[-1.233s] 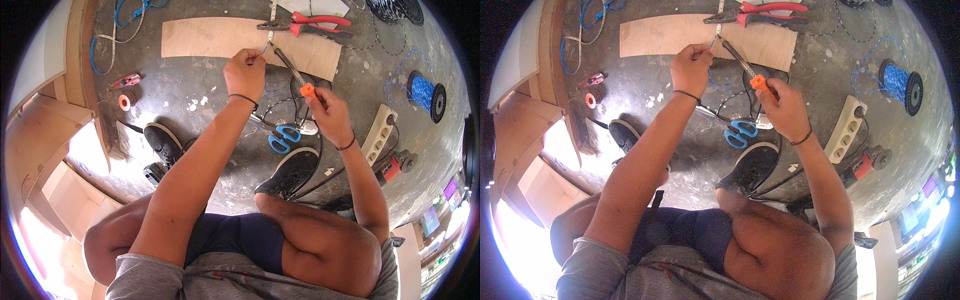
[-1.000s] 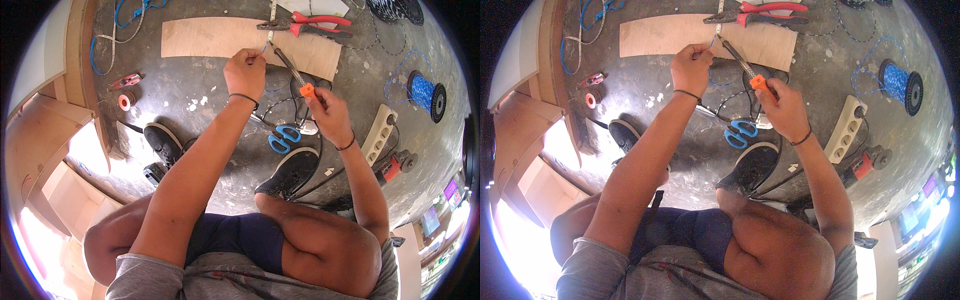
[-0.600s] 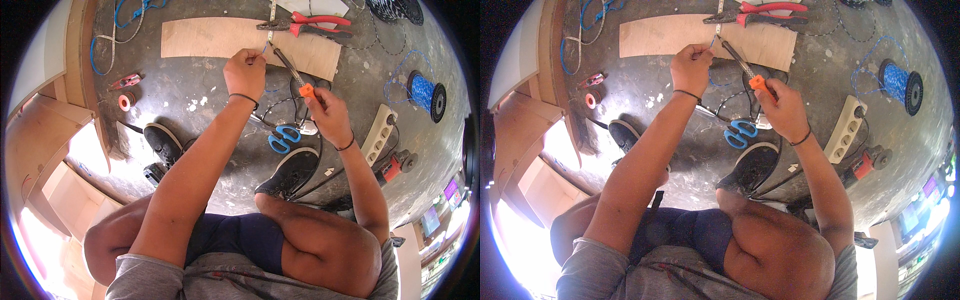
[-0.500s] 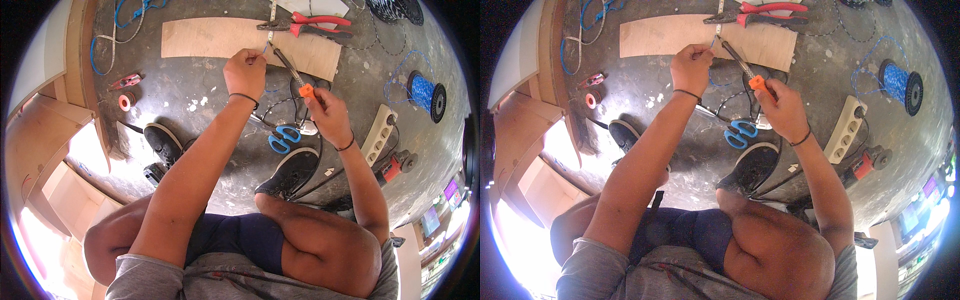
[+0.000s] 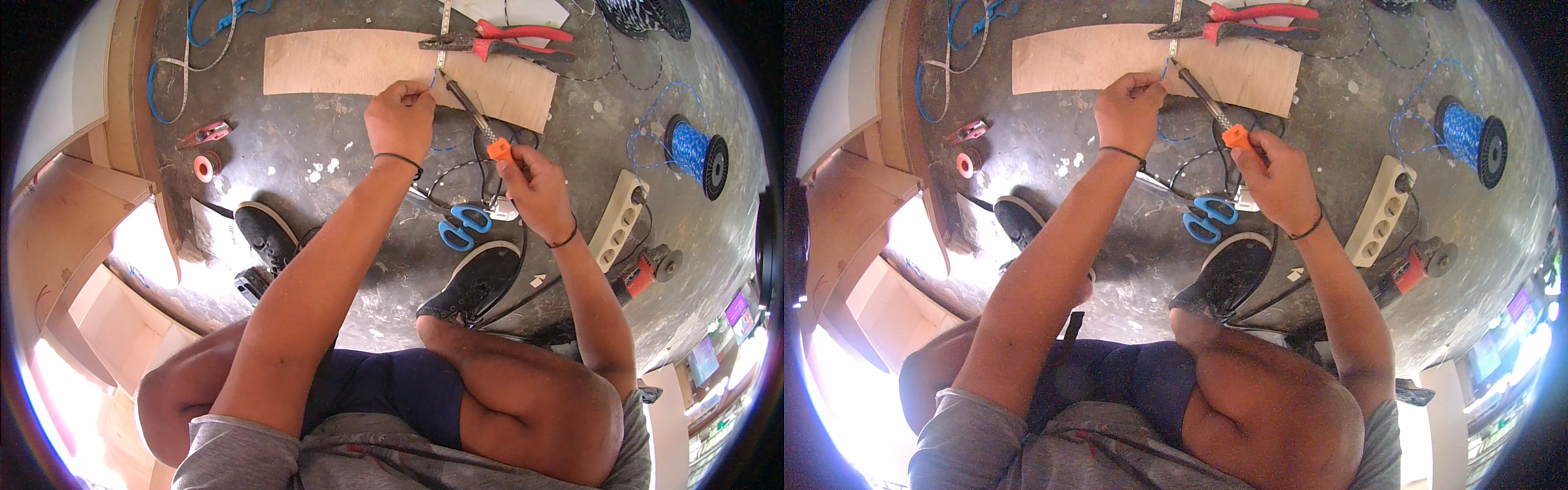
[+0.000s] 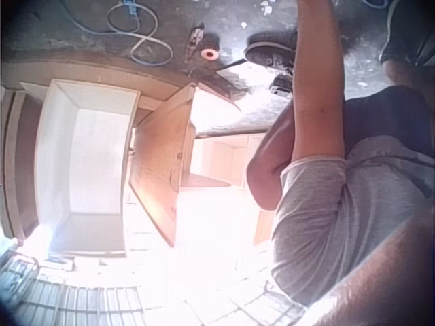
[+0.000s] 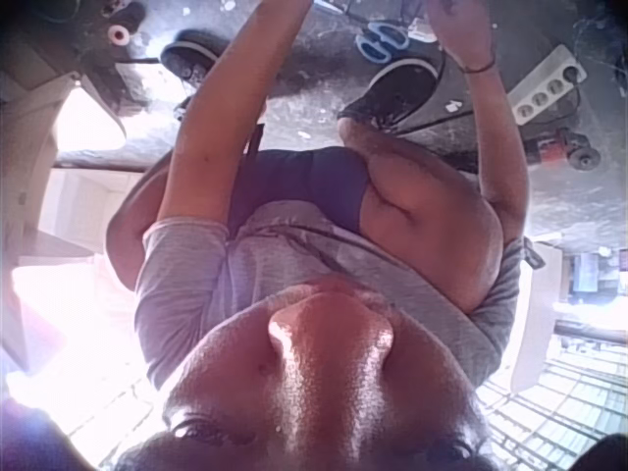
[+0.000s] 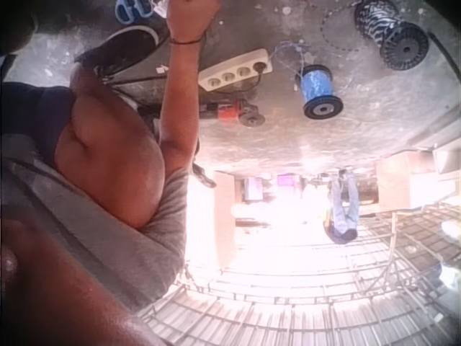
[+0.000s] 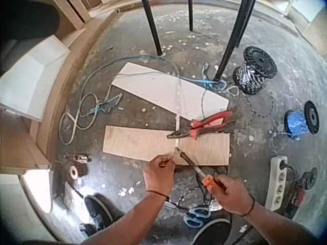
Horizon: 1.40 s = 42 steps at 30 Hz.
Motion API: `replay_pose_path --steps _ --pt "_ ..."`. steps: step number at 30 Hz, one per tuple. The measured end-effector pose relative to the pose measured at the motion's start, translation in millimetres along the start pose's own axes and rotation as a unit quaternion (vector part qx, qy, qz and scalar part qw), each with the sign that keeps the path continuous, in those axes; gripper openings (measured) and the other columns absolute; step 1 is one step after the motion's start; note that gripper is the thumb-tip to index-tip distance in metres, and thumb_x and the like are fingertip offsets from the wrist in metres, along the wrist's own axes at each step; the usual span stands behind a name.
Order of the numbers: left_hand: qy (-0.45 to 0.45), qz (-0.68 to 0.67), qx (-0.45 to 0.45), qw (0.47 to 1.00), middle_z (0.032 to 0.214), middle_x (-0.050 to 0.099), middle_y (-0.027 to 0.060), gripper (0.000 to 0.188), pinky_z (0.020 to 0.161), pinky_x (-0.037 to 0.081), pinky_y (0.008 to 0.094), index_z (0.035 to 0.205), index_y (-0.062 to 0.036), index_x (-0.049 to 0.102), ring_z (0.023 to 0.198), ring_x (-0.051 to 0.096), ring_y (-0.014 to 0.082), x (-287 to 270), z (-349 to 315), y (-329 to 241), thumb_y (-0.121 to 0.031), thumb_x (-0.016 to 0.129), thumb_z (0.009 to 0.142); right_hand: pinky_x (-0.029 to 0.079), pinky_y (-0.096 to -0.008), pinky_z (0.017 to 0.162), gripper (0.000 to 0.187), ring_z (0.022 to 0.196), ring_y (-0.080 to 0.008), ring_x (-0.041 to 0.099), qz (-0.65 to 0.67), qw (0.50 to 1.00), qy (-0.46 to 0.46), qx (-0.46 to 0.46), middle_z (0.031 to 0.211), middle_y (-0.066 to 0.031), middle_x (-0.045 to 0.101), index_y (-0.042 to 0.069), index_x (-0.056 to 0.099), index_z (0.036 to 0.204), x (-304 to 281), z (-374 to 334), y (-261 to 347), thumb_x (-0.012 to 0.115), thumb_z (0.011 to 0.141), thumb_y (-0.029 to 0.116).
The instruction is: The person solders wires onto an LED strip and then attaches the LED strip to a black plastic component, using pliers to strip and cut wires.
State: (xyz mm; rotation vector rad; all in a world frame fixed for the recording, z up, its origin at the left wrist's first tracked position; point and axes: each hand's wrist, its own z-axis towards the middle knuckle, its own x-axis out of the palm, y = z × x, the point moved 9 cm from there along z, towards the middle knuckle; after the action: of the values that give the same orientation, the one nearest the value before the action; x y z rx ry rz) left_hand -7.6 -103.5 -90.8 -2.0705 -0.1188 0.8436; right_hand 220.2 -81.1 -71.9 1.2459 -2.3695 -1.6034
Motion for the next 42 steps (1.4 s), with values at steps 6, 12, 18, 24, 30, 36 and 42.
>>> replay_pose_path --steps 6,12,18,24,30,36,42 --pt "-0.035 -0.018 0.033 0.999 0.076 0.07 0.0111 0.02 0.066 0.051 0.0285 0.091 0.0015 0.07 0.068 0.065 0.016 -1.1 -3.3 0.7 -0.014 0.069 0.079 0.043 -0.0338 0.055 0.025 0.055 -0.0237 0.055 -0.011 1.0 0.002 0.002 0.064 -0.0151 0.056 -0.002 0.06 0.09 0.2 -0.7 0.5 0.063 0.088 0.023" --pt "-0.028 -0.007 0.004 1.0 0.076 0.069 0.0132 0.015 0.069 0.052 0.0325 0.085 -0.0001 0.069 0.071 0.067 0.023 -5.4 -6.4 -8.6 -0.011 0.065 0.076 0.043 -0.0333 0.054 0.025 0.055 -0.0231 0.055 0.0 1.0 -0.007 -0.005 0.064 -0.0153 0.056 -0.002 0.061 0.09 0.2 -1.9 -4.4 0.063 0.088 0.023" --pt "-0.032 0.014 0.006 0.999 0.075 0.069 0.0111 0.015 0.068 0.052 0.0324 0.083 -0.0027 0.07 0.071 0.067 0.0229 -4.9 -0.9 -4.6 -0.013 0.065 0.074 0.044 -0.0324 0.055 0.025 0.056 -0.0191 0.056 0.012 1.0 -0.004 -0.003 0.064 -0.0131 0.058 -0.002 0.061 0.091 0.7 -2.9 -3.4 0.063 0.089 0.023" --pt "-0.024 0.005 0.003 1.0 0.077 0.069 0.0116 0.014 0.069 0.052 0.0324 0.082 -0.0025 0.07 0.071 0.067 0.0225 -0.8 1.5 -2.4 -0.013 0.065 0.073 0.044 -0.0317 0.055 0.025 0.056 -0.0185 0.056 0.021 1.0 -0.004 0.009 0.065 -0.0127 0.058 -0.002 0.062 0.092 0.8 -3.9 -4.4 0.063 0.089 0.023" --pt "-0.019 0.022 0.021 0.999 0.076 0.069 0.011 0.016 0.068 0.051 0.0285 0.086 0.0008 0.07 0.07 0.066 0.0165 0.9 3.4 -4.4 -0.01 0.068 0.075 0.045 -0.0313 0.055 0.026 0.057 -0.0185 0.057 0.032 0.999 -0.011 -0.005 0.065 -0.0133 0.059 -0.002 0.062 0.094 1.5 -3.2 -4.9 0.063 0.089 0.023" --pt "-0.028 0.015 0.023 0.999 0.076 0.069 0.0121 0.013 0.068 0.052 0.0319 0.08 -0.0013 0.069 0.071 0.067 0.0225 -0.4 3.2 -4.5 -0.011 0.065 0.073 0.045 -0.0322 0.056 0.025 0.057 -0.0192 0.058 0.017 1.0 -0.009 0.015 0.066 -0.0146 0.06 -0.003 0.062 0.094 3.7 -3.4 -3.7 0.063 0.088 0.022" --pt "-0.018 0.019 0.029 0.999 0.076 0.069 0.011 0.016 0.068 0.051 0.0285 0.085 0.0008 0.07 0.07 0.066 0.0162 0.4 3.9 -5.6 -0.011 0.069 0.076 0.046 -0.0316 0.056 0.025 0.057 -0.0179 0.058 0.027 1.0 -0.007 0.013 0.066 -0.0138 0.06 -0.003 0.062 0.094 4.6 -2.7 -2.3 0.062 0.089 0.022"
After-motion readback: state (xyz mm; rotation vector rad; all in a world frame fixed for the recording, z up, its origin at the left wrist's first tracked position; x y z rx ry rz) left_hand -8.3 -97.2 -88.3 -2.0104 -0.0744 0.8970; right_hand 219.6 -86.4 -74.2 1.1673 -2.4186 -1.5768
